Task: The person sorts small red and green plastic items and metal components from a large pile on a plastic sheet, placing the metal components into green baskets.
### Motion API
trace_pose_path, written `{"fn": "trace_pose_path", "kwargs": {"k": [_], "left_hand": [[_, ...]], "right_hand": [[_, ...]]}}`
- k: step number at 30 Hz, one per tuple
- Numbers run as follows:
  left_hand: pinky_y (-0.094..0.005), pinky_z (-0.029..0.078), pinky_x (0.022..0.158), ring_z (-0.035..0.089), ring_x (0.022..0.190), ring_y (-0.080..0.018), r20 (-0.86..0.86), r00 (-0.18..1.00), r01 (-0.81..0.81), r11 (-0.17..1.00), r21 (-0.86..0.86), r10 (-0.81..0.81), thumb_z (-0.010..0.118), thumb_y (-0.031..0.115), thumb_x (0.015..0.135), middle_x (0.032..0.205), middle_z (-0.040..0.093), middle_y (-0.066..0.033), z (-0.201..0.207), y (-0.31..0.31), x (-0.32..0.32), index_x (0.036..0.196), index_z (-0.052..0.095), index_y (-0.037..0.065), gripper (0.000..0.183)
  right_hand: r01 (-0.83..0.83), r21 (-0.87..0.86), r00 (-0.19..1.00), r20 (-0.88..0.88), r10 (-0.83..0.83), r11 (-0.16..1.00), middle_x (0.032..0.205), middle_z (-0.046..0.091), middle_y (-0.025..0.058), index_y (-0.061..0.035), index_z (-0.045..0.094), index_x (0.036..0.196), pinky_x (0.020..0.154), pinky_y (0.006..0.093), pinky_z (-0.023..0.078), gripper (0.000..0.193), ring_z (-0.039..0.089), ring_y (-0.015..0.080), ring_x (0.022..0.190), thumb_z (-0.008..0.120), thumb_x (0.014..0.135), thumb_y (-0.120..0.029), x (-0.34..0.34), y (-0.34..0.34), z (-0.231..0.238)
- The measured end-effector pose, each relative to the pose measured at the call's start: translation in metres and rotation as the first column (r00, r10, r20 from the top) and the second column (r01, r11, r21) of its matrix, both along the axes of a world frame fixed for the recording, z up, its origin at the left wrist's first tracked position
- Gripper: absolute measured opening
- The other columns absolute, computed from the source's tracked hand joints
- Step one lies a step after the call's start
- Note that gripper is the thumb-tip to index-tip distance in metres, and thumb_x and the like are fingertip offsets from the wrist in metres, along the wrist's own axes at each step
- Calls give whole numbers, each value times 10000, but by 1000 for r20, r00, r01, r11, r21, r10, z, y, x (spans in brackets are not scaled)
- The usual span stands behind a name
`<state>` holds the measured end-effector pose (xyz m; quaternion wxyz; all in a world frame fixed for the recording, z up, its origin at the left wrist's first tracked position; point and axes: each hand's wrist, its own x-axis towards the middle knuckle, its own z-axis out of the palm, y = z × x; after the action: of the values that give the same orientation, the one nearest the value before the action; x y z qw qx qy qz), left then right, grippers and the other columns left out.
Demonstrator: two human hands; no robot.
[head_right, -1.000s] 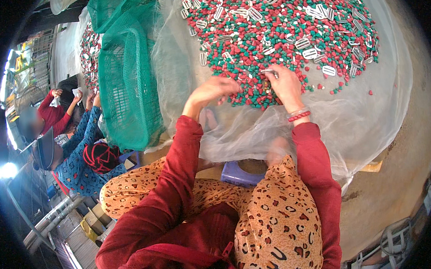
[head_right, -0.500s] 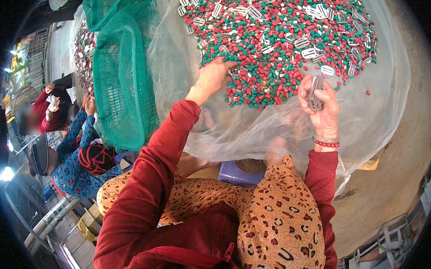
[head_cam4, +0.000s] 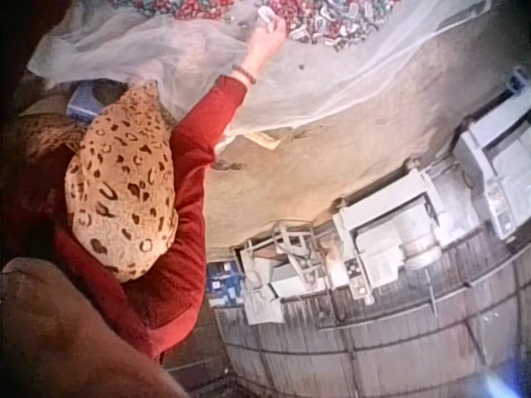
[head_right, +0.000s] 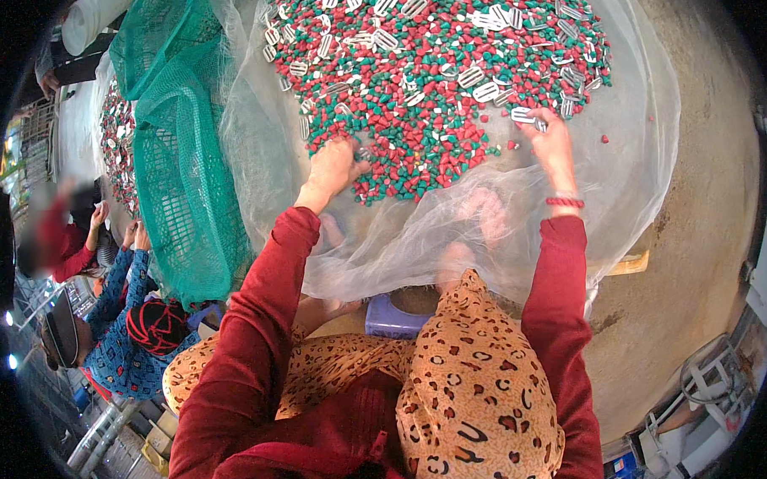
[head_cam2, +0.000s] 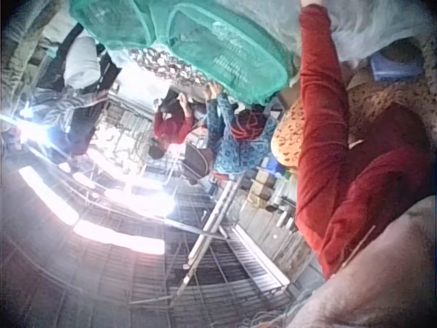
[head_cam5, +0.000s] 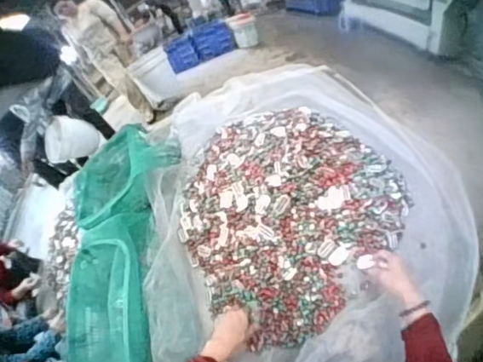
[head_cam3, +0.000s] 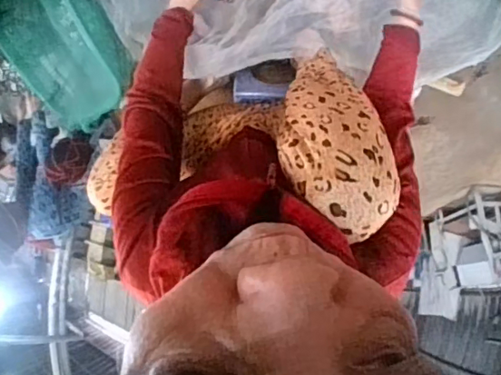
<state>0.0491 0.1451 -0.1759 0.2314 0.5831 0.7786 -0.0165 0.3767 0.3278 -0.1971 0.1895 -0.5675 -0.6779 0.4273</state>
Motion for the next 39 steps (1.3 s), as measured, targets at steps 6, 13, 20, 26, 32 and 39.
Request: {"fn": "trace_pose_path", "kwargs": {"k": [6,13,20,26,32,39], "left_hand": [[-377,474,596,620,593,-227,423,863,-344,935,89,277,682,268,717,612,624,-96,35,25,-18,864,687,56,258],[-275,436,566,531,631,-87,635,660,-488,872,-44,402,673,377,799,645,577,-5,56,22,-35,889,695,43,347],[-280,448,485,583,725,-206,928,-367,-550,790,-273,65,554,240,850,865,589,-123,48,-14,-26,1085,586,-16,350],[-267,486,447,609,728,-250,914,-309,-445,809,-383,263,594,149,808,971,597,-135,38,-20,0,1192,520,-26,429],[-345,527,641,645,770,-209,-32,969,-245,969,26,246,636,136,766,939,623,-117,8,-27,16,1067,560,-10,343],[-376,536,643,629,845,-276,-297,944,-107,986,130,142,649,141,702,900,607,-122,-18,-38,31,939,590,21,273]], "right_hand": [[-26,157,840,538,-63,987,939,641,160,-105,608,1038,733,463,468,253,601,360,902,631,801,-193,-15,-8,-17],[64,-413,947,-261,-186,908,660,540,1,-38,598,873,405,218,334,255,507,74,586,624,855,-290,-56,-38,31],[-615,-363,108,-918,-382,700,670,448,75,-34,464,793,349,172,267,246,446,123,531,581,822,-250,-59,-56,70],[-629,-482,122,-836,-535,610,849,479,166,-3,527,934,284,172,296,263,495,197,598,578,794,-220,-54,-50,68],[-564,-579,224,-794,-565,589,1017,507,210,-4,505,1136,407,236,481,336,540,277,776,553,857,-184,-67,-68,56],[-705,-545,84,-700,-709,455,1334,387,261,18,418,1276,910,508,472,452,387,449,1217,506,912,-236,-61,-79,27]]}}
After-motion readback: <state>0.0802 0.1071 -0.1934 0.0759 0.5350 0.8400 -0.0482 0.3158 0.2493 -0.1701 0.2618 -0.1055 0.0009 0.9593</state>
